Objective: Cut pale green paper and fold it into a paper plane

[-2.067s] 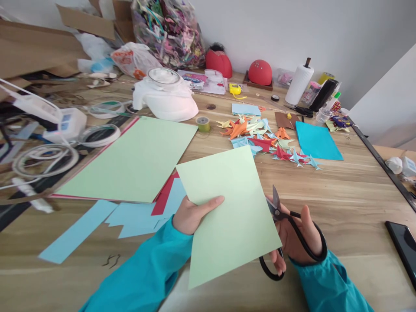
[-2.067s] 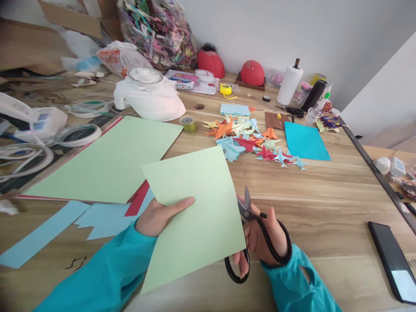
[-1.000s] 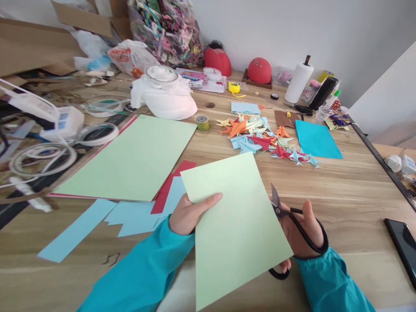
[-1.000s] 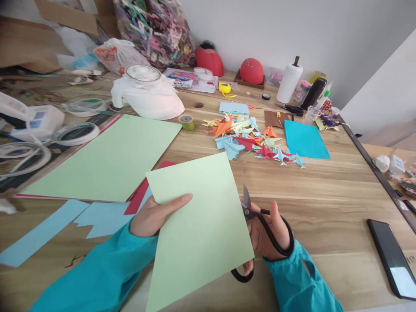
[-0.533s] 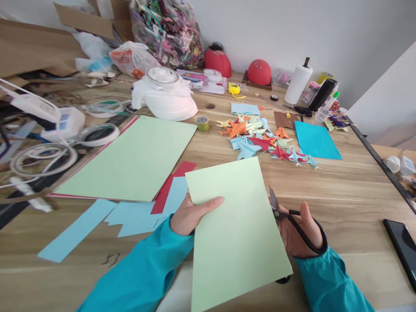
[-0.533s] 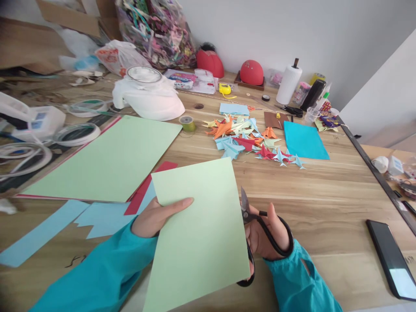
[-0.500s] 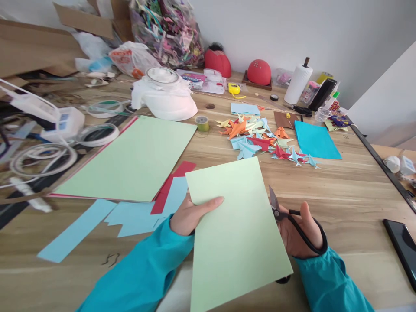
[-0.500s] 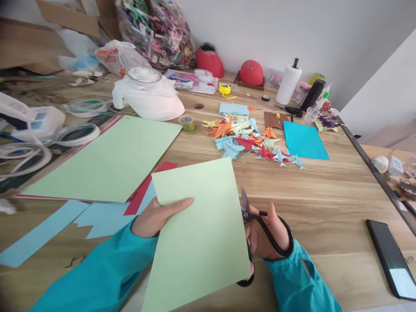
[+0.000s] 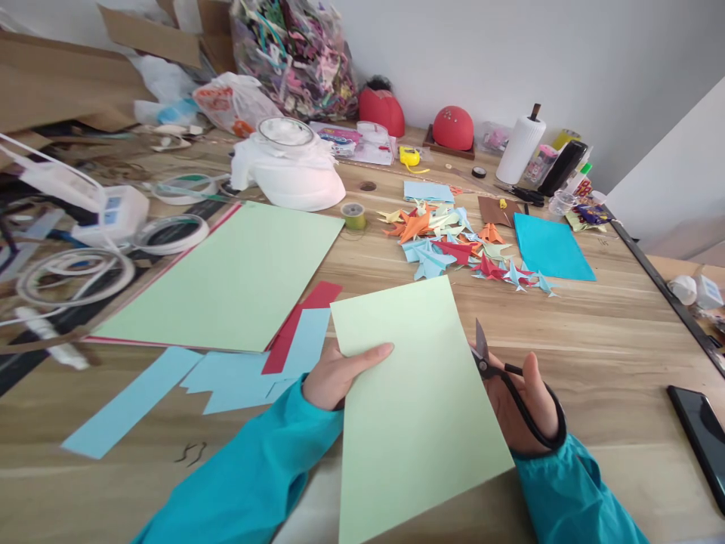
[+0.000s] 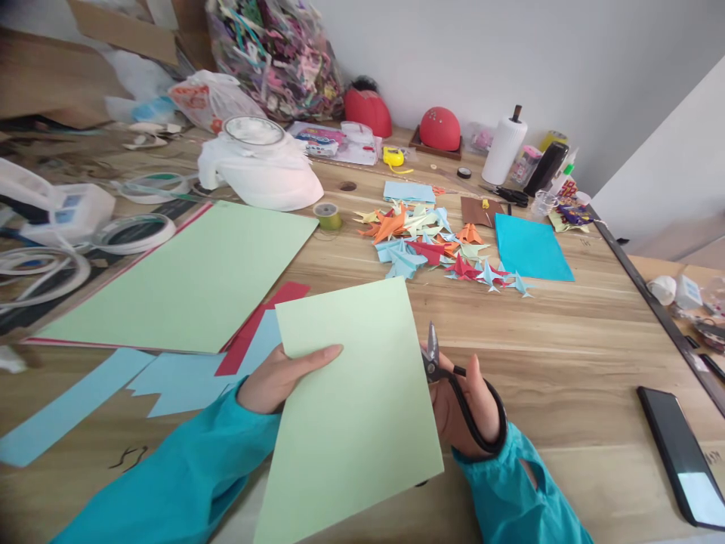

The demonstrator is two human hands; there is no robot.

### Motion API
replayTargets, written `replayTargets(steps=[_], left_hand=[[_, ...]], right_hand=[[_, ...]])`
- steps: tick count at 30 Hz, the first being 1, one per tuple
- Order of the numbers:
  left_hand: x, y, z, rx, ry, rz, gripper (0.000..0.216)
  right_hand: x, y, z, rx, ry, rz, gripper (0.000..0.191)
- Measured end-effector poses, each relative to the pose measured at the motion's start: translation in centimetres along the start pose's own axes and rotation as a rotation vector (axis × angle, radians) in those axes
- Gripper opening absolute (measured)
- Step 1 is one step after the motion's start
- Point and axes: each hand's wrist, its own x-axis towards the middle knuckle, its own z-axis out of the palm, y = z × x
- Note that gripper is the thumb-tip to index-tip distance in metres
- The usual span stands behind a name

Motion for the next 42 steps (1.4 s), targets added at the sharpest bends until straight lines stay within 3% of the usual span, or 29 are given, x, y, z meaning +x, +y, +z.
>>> replayTargets(steps=[16,24,31,42], left_hand=[[-0.4,0.2,0.1,-0.008,0.020,-0.062,0.059],[-0.4,-0.6,0.1,-0.004,-0.056,-0.070,0.051],[-0.3,0.2,-1.0,-0.159,-0.123,-0.289,0.043],[0.4,0.4,-0.8,-0.033,-0.027,-0.137,0.051]], right_hand=[[0.0,-0.2,0.2,0.120,-0.019,-0.070,0.074],[0.1,-0.2,-0.3,0.057,-0.019,-0.023,0.078],[-0.3,-0.9,-0.5,0.030,-0.090,0.043,0.080],[-0.3,-0.9,-0.4,0.007,-0.100,0.073,0.085]])
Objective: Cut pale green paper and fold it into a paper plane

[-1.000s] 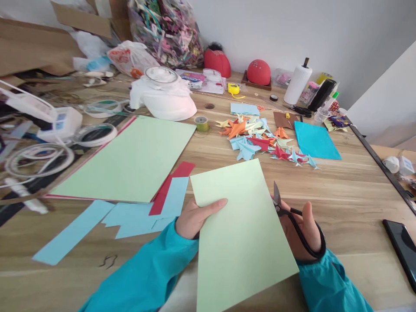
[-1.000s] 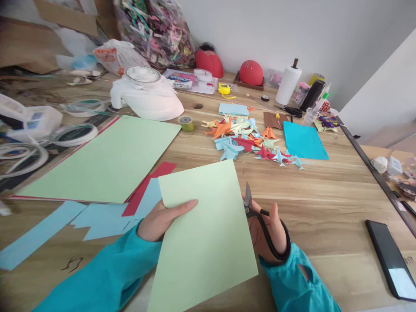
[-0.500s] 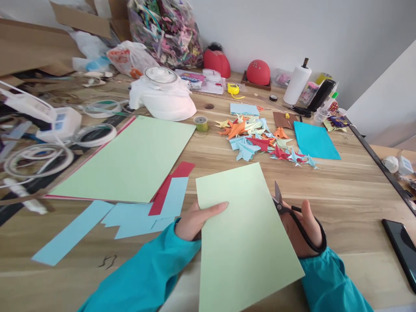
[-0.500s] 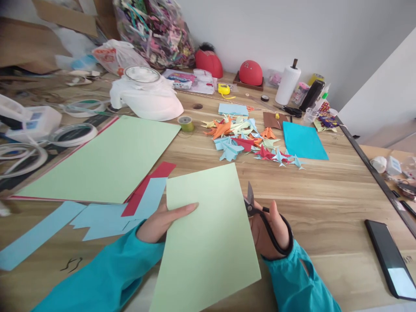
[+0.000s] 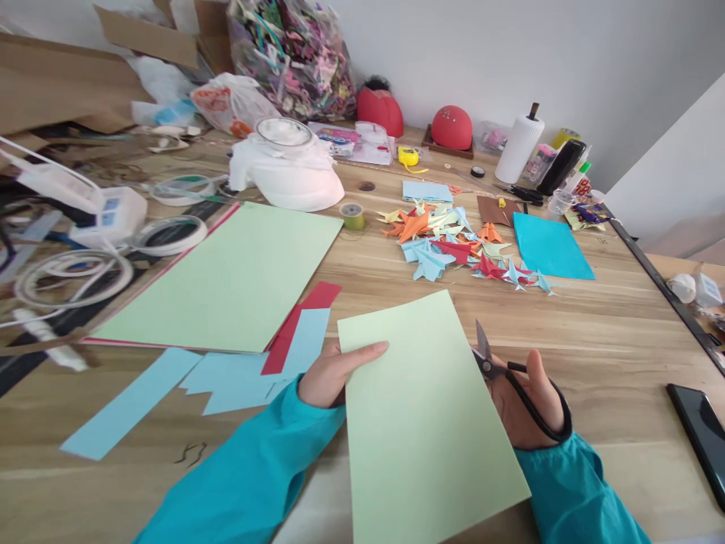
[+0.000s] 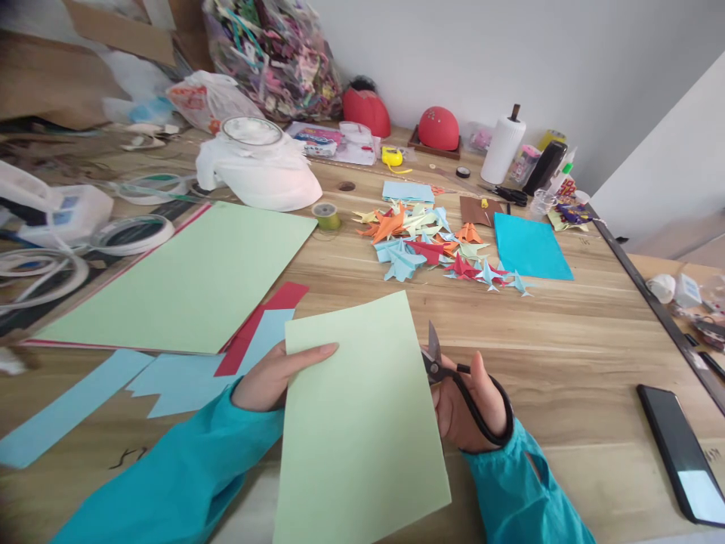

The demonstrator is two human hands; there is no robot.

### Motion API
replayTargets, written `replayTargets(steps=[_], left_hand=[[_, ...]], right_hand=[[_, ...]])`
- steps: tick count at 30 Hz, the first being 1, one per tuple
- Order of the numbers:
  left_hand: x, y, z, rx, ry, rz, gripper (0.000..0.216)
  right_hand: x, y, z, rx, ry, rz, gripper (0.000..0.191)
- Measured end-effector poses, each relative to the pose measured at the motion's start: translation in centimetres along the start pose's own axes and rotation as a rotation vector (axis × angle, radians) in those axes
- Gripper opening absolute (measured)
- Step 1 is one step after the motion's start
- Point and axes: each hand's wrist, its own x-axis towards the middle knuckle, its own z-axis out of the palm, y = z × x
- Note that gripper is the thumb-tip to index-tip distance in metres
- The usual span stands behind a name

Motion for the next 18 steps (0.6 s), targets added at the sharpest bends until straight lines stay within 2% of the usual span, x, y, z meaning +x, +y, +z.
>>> replayTargets(steps=[5,10,14,18], left_hand=[[-0.28,0.34,0.20,-0.016,-0.003,0.053,0.059],[-0.43,0.48,0.10,-0.040,0.012,0.070,0.056],[-0.58,0.59,0.03,-0.047,0.022,0.050,0.047],[-0.95,0.55,0.26,-0.063,-0.016,0.001,0.048]], right_hand=[[-0.07,0.12,0.32,0.058,-0.030,-0.050,0.076],[-0.11,0.22,0.24,0.064,0.009,-0.050,0.081],[-0.13,0.26,0.14,0.039,0.037,-0.029,0.085],[-0.13,0.26,0.20,0.006,0.019,-0.014,0.084]])
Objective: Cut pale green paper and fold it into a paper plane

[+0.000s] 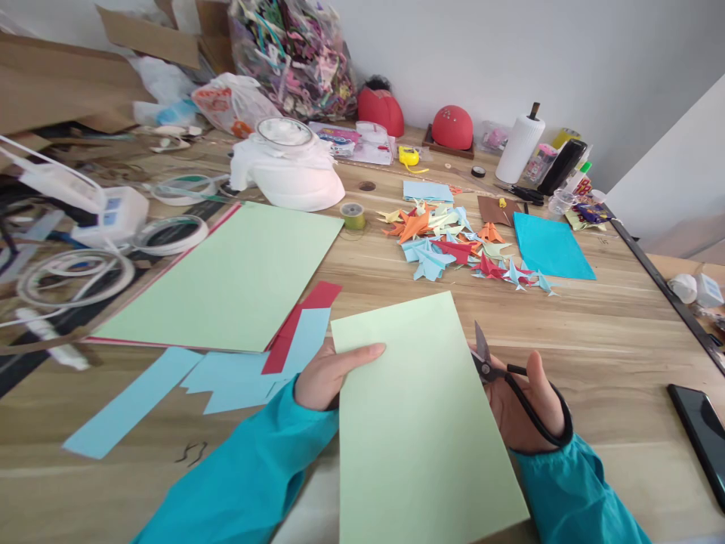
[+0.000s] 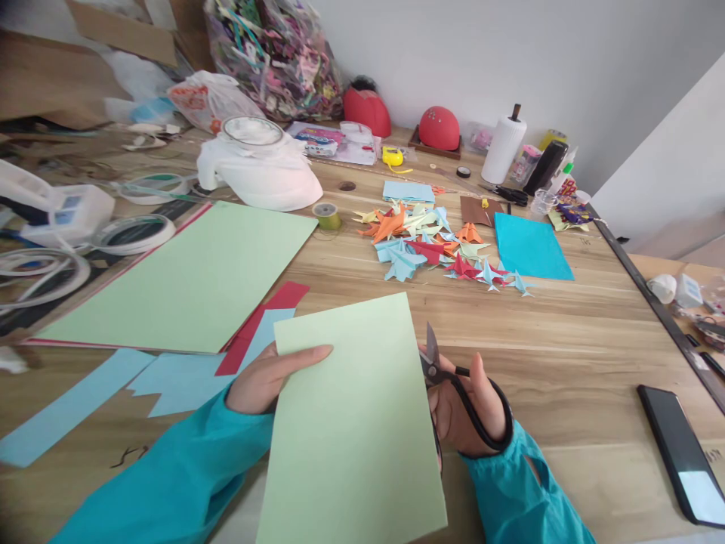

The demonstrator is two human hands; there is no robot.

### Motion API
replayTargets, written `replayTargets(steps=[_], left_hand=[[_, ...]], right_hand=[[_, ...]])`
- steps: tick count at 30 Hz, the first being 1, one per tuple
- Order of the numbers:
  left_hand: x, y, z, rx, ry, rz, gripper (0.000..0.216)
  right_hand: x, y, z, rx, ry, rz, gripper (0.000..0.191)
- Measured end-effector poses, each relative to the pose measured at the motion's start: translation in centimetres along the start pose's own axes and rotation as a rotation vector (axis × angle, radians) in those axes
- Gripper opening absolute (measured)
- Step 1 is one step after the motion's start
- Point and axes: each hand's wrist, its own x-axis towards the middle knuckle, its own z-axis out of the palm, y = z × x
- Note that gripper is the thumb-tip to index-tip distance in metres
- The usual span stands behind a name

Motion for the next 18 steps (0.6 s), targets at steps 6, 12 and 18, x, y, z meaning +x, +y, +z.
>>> replayTargets(steps=[6,12,18], left_hand=[[-0.04,-0.40,0.02,0.044,-0.007,0.007,0.055],[0.38,-0.38,-0.13,0.031,0.011,0.039,0.062],[0.20,-0.36,-0.06,0.024,-0.009,0.002,0.054]], right_hand=[[0.04,0.09,-0.02,-0.013,0.025,0.013,0.082],[0.15,0.21,0.14,0.057,0.052,-0.065,0.080],[0.05,0.17,-0.01,0.050,0.019,-0.047,0.082]])
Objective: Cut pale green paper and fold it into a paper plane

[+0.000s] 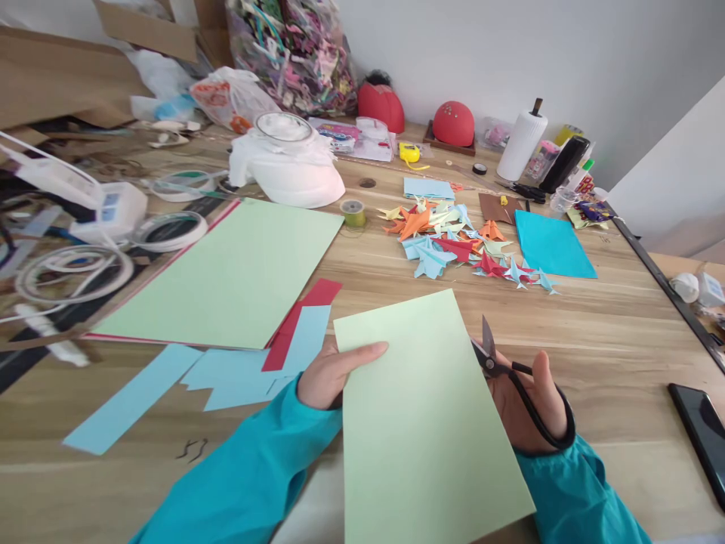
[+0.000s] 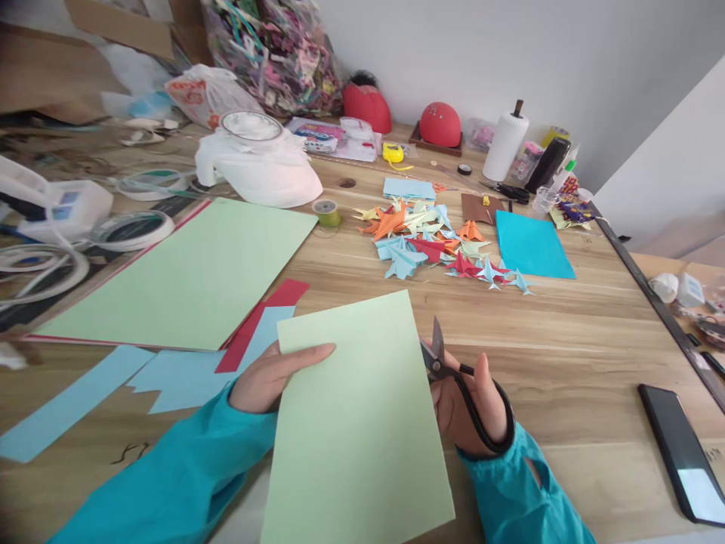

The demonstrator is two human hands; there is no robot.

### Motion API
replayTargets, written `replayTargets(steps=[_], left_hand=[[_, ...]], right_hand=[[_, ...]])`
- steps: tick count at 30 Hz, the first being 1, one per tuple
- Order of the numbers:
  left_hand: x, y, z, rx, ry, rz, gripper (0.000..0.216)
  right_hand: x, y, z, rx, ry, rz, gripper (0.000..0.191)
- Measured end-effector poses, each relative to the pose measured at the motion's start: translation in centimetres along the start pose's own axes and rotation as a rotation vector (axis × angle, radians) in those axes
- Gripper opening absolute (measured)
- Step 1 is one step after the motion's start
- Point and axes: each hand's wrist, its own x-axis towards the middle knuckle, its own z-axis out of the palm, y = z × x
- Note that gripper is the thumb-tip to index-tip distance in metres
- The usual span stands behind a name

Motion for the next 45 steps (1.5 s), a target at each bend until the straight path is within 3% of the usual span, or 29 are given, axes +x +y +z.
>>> replayTargets(steps=[6,16,20,28,45], left_hand=[[-0.27,-0.40,0.06,0.039,-0.061,-0.047,0.045],[-0.12,-0.51,-0.01,0.050,-0.033,-0.002,0.041],[-0.12,-0.43,0.04,0.048,-0.023,0.011,0.042],[-0.36,-0.63,-0.09,0.059,-0.134,-0.019,0.044],[-0.50,-0.62,0.20,0.045,-0.093,0.004,0.038]], right_hand=[[-0.25,-0.30,0.20,-0.072,0.009,0.033,0.082],[-0.11,-0.05,0.17,-0.028,0.079,-0.024,0.084],[-0.20,-0.33,0.37,-0.024,0.044,-0.004,0.086],[-0.22,-0.12,-0.21,-0.039,0.055,0.036,0.089],[0.02,0.11,0.35,-0.010,0.095,-0.075,0.078]])
